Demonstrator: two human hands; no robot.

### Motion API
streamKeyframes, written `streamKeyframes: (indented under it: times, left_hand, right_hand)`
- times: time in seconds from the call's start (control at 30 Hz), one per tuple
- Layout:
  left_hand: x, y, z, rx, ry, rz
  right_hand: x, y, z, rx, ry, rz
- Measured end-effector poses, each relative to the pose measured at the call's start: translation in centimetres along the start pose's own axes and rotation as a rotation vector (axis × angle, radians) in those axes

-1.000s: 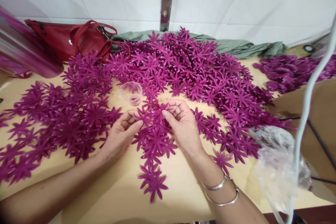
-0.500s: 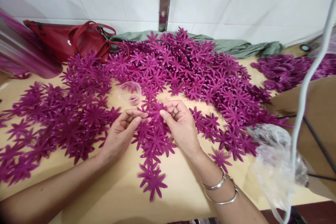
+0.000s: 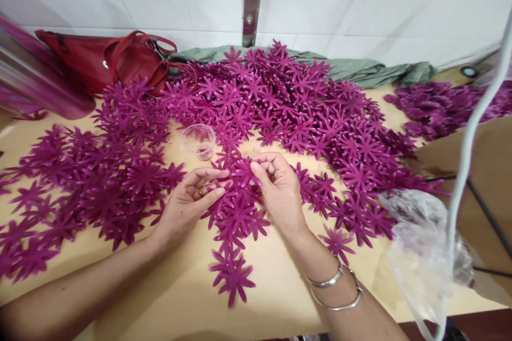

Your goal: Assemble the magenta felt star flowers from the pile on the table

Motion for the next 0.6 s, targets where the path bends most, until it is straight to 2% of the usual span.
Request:
streamKeyframes:
  times: [0.33, 0.6]
  left_hand:
    - [-0.3, 0.6, 0.1, 0.047, 0.004, -0.127]
    - [-0.1, 0.4, 0.0, 0.017, 0.0, -0.037]
  right_hand:
    - [0.5, 0.3, 0.1, 0.017, -0.08, -0.052]
    - [1.1, 0.1, 0.5, 0.025, -0.163, -0.064]
Point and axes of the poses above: each hand's wrist, its own z-axis away from the middle knuckle, its own x-axis out of the palm, y = z × x, the point moved 5 cm from there along -z, towards the middle knuckle, and after that the axes turned 15 degrees about z, right-handed, at the moved point
